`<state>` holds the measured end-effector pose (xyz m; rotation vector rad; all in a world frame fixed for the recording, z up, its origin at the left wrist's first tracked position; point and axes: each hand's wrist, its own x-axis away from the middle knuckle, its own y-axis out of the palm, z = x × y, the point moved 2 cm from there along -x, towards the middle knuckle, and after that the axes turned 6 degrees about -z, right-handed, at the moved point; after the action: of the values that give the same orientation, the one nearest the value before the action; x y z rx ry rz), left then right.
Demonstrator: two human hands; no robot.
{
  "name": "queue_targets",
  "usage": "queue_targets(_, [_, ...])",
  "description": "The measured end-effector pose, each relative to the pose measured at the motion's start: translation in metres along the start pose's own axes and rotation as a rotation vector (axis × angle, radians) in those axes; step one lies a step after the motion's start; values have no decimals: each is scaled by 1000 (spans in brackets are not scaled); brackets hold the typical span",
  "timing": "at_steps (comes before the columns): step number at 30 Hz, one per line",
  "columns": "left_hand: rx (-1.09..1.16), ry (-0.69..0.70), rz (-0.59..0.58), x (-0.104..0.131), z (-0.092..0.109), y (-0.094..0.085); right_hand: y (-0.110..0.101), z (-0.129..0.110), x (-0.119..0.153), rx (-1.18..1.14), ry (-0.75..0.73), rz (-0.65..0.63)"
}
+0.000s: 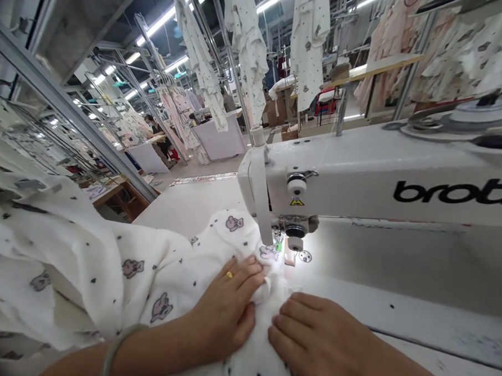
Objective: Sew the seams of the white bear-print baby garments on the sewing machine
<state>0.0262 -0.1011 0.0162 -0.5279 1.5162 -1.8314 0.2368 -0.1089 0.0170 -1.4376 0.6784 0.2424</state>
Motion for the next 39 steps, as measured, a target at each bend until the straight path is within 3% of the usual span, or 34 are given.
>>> queue_targets(2, [-6, -5, 50, -16, -14, 2, -4, 3, 0, -5, 25, 64])
queue_targets(5, [13, -25, 138, -51, -40, -10, -10, 6, -2, -45, 83, 97])
queue_targets(9, [43, 43, 204, -79, -53, -29, -14, 8, -7, -278, 124, -111])
queue_targets(12, [60, 40, 99, -76, -48, -29, -12, 11, -5, -410, 156, -183])
queue_targets(17, [149, -91, 12, -58, -41, -21, 4, 25, 7, -209, 464, 57])
queue_targets(20, [156, -79, 5, -56, -39, -19, 19, 29, 12, -26, 562, 148])
queue_targets(26, [200, 28, 43, -55, -36, -21, 34, 34, 11, -41, 572, 33])
queue_targets(30, [233, 21, -89, -57, -33, -23, 27, 37, -2, -214, 445, -184])
queue_targets(33, [209, 6, -174, -58, -33, -23, 22, 40, -7, -313, 428, -271])
queue_targets(39, [203, -48, -150, -59, -38, -20, 4, 38, 5, -129, 260, -64])
